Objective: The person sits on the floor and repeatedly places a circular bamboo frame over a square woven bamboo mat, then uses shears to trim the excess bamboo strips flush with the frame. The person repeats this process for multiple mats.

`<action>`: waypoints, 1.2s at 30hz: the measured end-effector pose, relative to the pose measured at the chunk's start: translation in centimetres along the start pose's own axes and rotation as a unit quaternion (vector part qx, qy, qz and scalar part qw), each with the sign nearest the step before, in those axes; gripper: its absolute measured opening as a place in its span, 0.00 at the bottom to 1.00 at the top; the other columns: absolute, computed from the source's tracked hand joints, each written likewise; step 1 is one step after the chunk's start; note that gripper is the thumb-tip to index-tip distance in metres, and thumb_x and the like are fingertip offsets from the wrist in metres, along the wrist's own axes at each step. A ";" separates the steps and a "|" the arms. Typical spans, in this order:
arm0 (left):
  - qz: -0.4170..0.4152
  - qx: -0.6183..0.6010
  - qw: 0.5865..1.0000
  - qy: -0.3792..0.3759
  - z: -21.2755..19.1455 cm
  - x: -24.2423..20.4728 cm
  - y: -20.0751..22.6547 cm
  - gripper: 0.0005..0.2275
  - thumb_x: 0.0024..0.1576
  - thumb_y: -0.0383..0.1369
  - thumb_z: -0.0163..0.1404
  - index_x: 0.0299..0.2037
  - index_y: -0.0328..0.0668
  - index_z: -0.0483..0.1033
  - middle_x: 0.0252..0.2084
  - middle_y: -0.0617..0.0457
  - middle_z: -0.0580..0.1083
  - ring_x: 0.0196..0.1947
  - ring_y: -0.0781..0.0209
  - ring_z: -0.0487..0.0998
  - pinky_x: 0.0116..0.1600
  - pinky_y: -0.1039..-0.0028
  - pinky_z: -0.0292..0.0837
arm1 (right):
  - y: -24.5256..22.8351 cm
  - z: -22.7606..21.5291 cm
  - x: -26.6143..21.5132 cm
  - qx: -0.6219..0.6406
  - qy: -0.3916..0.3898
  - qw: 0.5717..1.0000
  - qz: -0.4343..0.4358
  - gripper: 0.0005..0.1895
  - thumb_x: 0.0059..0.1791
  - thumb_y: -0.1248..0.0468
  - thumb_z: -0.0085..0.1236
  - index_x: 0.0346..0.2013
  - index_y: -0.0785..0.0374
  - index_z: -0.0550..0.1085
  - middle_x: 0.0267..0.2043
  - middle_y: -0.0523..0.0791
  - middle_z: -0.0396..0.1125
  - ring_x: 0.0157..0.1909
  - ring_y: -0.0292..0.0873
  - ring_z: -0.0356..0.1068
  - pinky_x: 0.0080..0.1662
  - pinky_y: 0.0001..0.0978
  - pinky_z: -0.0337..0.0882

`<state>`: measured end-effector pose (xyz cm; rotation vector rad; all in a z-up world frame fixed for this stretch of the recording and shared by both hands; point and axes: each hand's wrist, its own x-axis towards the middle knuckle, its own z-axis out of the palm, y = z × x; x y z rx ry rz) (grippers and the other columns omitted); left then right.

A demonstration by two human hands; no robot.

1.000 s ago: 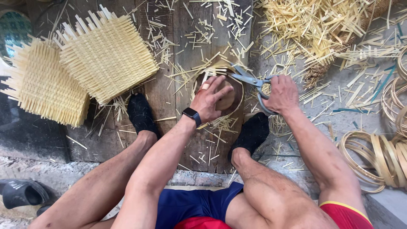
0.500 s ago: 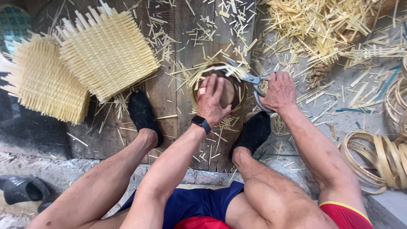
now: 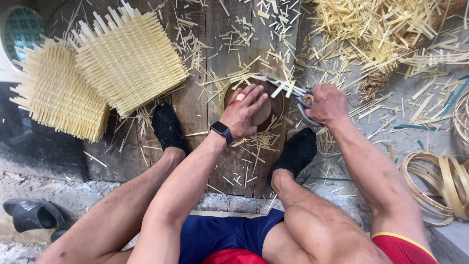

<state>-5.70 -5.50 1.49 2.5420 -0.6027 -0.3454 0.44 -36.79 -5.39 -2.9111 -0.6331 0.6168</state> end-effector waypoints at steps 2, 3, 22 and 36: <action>-0.029 0.011 0.999 0.028 0.1 0.2 0.5 0.47 0.35 0.35 0.68 0.70 0.45 0.60 0.73 0.43 0.57 0.74 0.43 0.55 0.74 0.45 0.50 | 0.2 -0.3 -0.1 0.001 0.014 1.000 -0.005 0.14 0.48 0.54 0.61 0.35 0.62 0.74 0.30 0.48 0.67 0.31 0.46 0.69 0.35 0.42 0.73; -0.064 -0.016 0.995 0.070 0.5 0.2 1.3 0.48 0.34 0.37 0.69 0.69 0.42 0.59 0.72 0.38 0.55 0.72 0.38 0.55 0.71 0.42 0.49 | 0.2 -0.5 -0.2 0.001 0.019 1.000 -0.008 0.12 0.48 0.55 0.61 0.36 0.60 0.74 0.31 0.47 0.66 0.32 0.45 0.69 0.36 0.43 0.73; -0.076 -0.045 0.996 -0.009 -0.1 1.1 1.1 0.48 0.33 0.34 0.66 0.71 0.46 0.59 0.71 0.45 0.59 0.74 0.42 0.55 0.76 0.48 0.49 | 0.9 -0.2 0.7 -0.107 0.138 0.983 -0.059 0.27 0.37 0.42 0.63 0.30 0.65 0.74 0.28 0.48 0.65 0.32 0.44 0.65 0.33 0.37 0.69; -0.190 -0.045 0.972 0.130 2.5 1.1 2.4 0.51 0.35 0.39 0.70 0.72 0.47 0.55 0.70 0.37 0.57 0.68 0.30 0.60 0.68 0.47 0.64 | -0.1 -0.3 0.3 -0.039 0.161 0.985 -0.053 0.26 0.35 0.46 0.66 0.29 0.67 0.73 0.28 0.52 0.67 0.32 0.50 0.69 0.33 0.41 0.71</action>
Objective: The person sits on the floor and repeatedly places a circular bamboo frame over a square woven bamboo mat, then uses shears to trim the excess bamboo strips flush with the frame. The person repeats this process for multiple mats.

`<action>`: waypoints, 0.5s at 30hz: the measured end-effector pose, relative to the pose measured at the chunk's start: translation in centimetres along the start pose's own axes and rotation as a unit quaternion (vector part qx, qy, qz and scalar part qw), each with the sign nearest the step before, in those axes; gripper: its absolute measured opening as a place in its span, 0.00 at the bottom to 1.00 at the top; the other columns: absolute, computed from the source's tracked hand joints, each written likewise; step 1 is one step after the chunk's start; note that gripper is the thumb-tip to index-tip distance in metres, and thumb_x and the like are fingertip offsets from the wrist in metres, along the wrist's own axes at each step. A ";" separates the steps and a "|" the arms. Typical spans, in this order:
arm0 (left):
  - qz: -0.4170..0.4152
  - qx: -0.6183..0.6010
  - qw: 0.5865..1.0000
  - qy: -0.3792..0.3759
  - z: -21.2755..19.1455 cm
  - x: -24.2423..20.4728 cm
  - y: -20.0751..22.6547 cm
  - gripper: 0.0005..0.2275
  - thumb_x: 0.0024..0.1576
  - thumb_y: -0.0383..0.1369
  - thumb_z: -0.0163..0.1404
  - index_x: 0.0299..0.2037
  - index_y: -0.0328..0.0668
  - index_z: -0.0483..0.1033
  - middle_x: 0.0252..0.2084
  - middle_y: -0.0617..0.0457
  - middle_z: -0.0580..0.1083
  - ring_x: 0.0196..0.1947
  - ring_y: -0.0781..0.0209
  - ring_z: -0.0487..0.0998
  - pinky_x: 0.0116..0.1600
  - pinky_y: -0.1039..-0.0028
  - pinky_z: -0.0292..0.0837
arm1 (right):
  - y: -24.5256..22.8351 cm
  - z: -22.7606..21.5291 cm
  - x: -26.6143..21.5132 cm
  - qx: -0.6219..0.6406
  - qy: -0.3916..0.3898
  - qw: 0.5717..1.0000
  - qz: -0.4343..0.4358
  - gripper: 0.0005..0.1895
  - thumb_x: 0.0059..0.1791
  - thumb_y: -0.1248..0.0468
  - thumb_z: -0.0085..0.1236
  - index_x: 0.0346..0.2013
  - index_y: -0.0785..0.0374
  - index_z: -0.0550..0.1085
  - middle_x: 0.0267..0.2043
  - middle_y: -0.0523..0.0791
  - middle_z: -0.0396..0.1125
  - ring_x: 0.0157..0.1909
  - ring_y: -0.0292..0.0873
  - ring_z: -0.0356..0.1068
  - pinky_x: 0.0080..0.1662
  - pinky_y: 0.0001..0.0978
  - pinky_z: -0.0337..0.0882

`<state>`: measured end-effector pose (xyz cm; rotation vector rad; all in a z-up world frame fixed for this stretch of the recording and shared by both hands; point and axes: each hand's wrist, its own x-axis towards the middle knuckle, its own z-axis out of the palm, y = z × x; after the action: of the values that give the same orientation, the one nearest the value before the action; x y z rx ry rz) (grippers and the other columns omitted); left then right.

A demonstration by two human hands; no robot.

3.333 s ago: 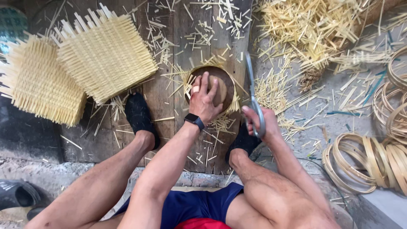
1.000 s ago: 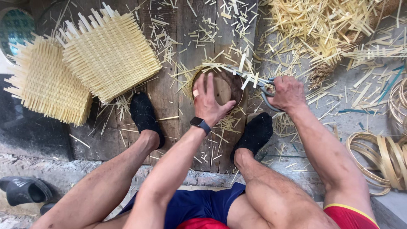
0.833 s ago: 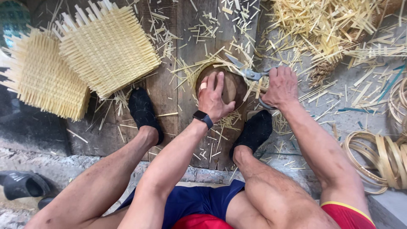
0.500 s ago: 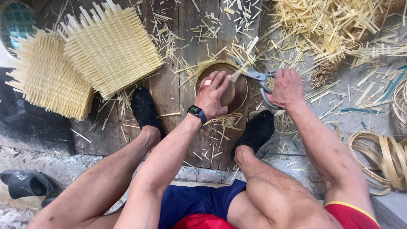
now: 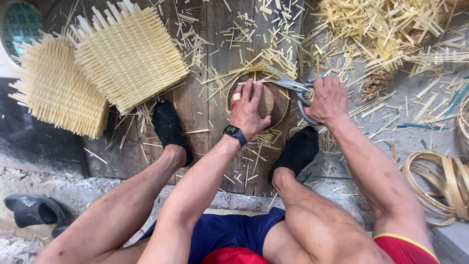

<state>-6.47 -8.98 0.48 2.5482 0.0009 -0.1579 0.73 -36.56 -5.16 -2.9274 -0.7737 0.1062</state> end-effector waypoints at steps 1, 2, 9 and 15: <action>0.016 0.009 1.000 -0.008 -0.2 0.0 -0.1 0.51 0.35 0.39 0.71 0.71 0.48 0.55 0.70 0.37 0.57 0.67 0.30 0.60 0.68 0.46 0.64 | -0.1 0.2 0.0 0.007 -0.071 0.997 0.023 0.21 0.40 0.50 0.62 0.32 0.66 0.73 0.29 0.52 0.68 0.33 0.49 0.69 0.35 0.41 0.71; 0.012 0.013 1.000 -0.010 -0.3 0.4 -0.1 0.51 0.33 0.38 0.71 0.71 0.50 0.55 0.70 0.36 0.57 0.67 0.28 0.59 0.66 0.47 0.65 | 0.2 0.2 0.1 0.012 -0.139 0.989 0.047 0.16 0.46 0.54 0.58 0.35 0.65 0.73 0.31 0.51 0.68 0.34 0.47 0.70 0.36 0.41 0.71; -0.105 -0.042 0.994 0.012 -0.4 0.0 1.2 0.49 0.34 0.38 0.71 0.70 0.58 0.57 0.70 0.38 0.57 0.66 0.31 0.60 0.64 0.49 0.68 | 0.5 0.2 -0.2 0.007 -0.136 0.990 0.040 0.27 0.44 0.46 0.66 0.36 0.69 0.73 0.33 0.54 0.67 0.37 0.49 0.68 0.37 0.40 0.71; 0.003 -0.017 0.999 -0.049 -1.7 0.8 0.1 0.49 0.32 0.34 0.70 0.70 0.60 0.59 0.71 0.41 0.57 0.67 0.29 0.60 0.65 0.48 0.67 | 0.0 0.5 0.3 0.004 -0.165 0.985 0.045 0.19 0.44 0.54 0.64 0.40 0.65 0.74 0.35 0.49 0.66 0.39 0.46 0.68 0.38 0.37 0.72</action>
<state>-5.46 -8.20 1.83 2.5042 -0.0425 -0.2765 0.90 -36.37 -5.67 -2.9742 -0.6750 0.6149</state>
